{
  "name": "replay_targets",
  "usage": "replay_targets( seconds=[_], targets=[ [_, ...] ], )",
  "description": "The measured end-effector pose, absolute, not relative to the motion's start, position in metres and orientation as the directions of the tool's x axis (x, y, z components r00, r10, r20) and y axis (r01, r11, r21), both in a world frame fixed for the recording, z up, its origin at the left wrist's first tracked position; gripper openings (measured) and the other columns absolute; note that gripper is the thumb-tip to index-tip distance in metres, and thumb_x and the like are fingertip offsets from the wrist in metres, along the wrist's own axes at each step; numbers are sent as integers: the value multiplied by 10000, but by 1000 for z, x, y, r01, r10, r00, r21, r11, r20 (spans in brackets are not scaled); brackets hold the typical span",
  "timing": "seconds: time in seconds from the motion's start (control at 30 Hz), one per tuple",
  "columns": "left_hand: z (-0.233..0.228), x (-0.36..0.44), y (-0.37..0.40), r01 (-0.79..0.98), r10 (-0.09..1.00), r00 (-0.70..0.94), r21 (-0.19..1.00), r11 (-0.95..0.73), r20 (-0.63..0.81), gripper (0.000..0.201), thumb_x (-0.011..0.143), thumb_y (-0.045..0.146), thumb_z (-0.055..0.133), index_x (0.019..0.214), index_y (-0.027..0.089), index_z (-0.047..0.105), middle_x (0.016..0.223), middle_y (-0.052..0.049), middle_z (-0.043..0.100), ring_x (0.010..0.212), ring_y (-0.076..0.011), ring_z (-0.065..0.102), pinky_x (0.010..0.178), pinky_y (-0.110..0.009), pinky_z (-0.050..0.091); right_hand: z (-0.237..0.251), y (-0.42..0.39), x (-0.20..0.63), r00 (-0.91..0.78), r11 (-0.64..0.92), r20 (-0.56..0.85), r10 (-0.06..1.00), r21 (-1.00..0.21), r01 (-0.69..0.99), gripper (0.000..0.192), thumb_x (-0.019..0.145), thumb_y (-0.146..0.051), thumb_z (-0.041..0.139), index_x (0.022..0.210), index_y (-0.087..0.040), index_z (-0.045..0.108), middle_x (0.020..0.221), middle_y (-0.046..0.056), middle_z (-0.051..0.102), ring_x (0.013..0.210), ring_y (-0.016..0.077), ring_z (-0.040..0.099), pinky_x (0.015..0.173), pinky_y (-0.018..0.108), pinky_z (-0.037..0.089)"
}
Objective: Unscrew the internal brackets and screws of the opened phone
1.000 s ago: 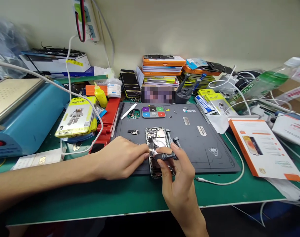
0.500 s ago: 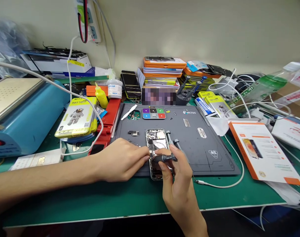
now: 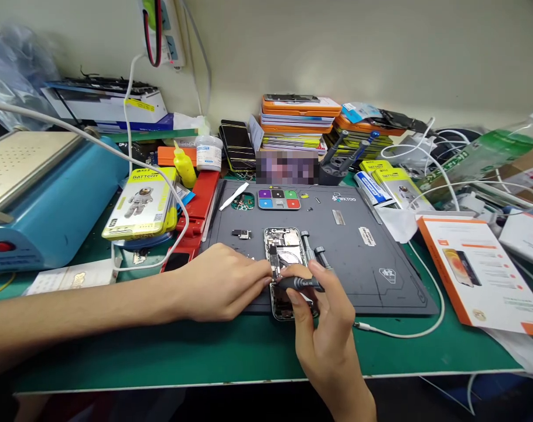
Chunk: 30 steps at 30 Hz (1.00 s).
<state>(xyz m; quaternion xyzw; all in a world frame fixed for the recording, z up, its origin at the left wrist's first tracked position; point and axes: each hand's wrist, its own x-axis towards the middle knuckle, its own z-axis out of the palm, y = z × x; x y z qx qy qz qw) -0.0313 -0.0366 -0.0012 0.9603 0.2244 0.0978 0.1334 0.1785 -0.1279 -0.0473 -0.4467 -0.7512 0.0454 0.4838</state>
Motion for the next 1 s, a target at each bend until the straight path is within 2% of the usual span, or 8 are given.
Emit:
replay_targets(
  seconds=[0.23, 0.5, 0.73, 0.9, 1.0],
  targets=[
    [-2, -32, -36, 412, 459, 881, 291, -863, 112, 208, 1136, 242, 404, 963, 219, 518, 778, 21, 684, 617, -190, 649, 561, -380, 302, -46, -128, 178, -128, 600, 663, 738, -558, 573, 792, 1000, 60, 548, 1678, -225, 253, 1328, 135, 659, 1297, 186, 700, 1122, 400, 636],
    [-3, -32, -37, 405, 454, 885, 303, -862, 107, 241, 1143, 245, 375, 1006, 205, 569, 815, 10, 693, 650, -193, 654, 579, -371, 331, -48, -128, 181, -142, 614, 668, 730, -551, 565, 844, 984, 70, 570, 1692, -256, 245, 1301, 132, 680, 1278, 200, 722, 1076, 411, 662],
    [-5, -32, -37, 393, 448, 884, 306, -867, 133, 274, 1144, 237, 360, 1011, 194, 596, 803, 11, 677, 638, -190, 637, 581, -385, 344, -50, -126, 182, -128, 632, 682, 720, -570, 525, 831, 961, 88, 579, 1676, -254, 331, 1279, 134, 705, 1253, 214, 732, 1051, 428, 680],
    [-4, -32, -37, 388, 448, 882, 317, -866, 145, 253, 1145, 231, 360, 1023, 202, 580, 789, 22, 662, 624, -183, 621, 574, -382, 332, -52, -129, 183, -101, 620, 692, 715, -560, 550, 845, 945, 98, 594, 1674, -247, 344, 1270, 127, 712, 1230, 214, 746, 1014, 404, 697],
    [-4, -32, -37, 385, 446, 884, 322, -865, 141, 242, 1144, 226, 360, 1013, 212, 563, 786, 26, 649, 624, -184, 610, 575, -384, 337, -49, -127, 182, -123, 624, 713, 690, -500, 600, 854, 925, 117, 614, 1664, -228, 358, 1281, 129, 706, 1241, 206, 737, 1032, 372, 681]
  ],
)
